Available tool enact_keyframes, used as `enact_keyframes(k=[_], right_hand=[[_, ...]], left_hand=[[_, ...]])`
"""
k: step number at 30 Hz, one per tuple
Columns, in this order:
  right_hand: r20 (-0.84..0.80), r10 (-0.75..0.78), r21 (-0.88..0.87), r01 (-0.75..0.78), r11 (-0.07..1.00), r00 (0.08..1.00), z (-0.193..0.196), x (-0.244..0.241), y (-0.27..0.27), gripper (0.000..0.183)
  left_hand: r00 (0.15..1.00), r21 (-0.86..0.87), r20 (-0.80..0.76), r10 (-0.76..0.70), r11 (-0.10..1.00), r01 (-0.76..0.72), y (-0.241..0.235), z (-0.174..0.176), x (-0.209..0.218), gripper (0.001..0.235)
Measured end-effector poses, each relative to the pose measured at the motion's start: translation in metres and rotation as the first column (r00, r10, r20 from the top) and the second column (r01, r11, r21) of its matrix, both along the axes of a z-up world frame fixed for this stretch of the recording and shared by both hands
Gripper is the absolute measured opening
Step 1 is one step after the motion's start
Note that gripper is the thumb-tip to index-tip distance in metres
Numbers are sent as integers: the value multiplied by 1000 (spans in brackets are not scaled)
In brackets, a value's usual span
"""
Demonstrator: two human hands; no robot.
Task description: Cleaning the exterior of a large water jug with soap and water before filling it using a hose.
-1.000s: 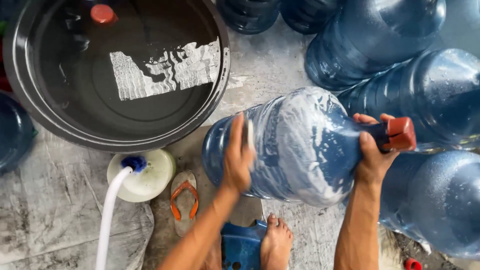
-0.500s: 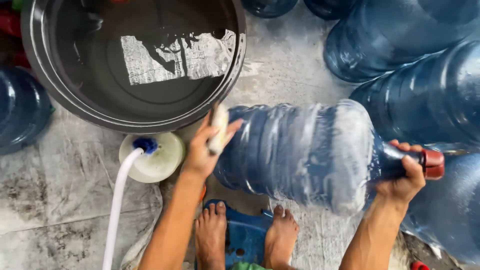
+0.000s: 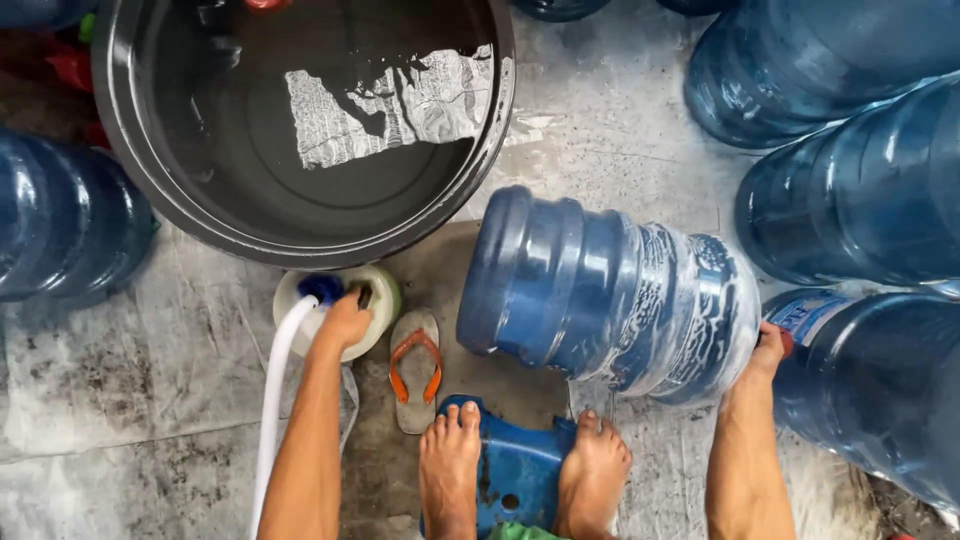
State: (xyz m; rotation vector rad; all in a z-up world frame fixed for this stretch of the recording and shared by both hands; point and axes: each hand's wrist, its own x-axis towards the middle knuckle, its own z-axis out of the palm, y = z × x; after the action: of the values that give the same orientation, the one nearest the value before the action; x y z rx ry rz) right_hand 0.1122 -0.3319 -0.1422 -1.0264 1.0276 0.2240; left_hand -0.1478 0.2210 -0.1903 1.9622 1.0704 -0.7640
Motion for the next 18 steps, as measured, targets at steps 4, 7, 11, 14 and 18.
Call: enact_keyframes(k=[4,7,11,14,18], right_hand=[[18,2,-50,-1,999,1000,-3,11,11,17],[59,24,-130,-16,991,998,-6,17,8,17],[35,133,-667,-76,742,990,45,5,28,60],[177,692,-972,14,235,700,122,-27,106,63],[-176,973,-981,50,-185,150,107,-72,221,46]], left_hand=[[974,193,-49,-221,955,227,10,-103,-25,53],[997,98,25,-76,993,73,-3,-49,-23,64],[970,26,122,210,976,-214,-61,159,27,72],[793,-24,595,132,989,-147,-106,190,35,72],[635,238,750,-187,971,5,-182,238,88,60]])
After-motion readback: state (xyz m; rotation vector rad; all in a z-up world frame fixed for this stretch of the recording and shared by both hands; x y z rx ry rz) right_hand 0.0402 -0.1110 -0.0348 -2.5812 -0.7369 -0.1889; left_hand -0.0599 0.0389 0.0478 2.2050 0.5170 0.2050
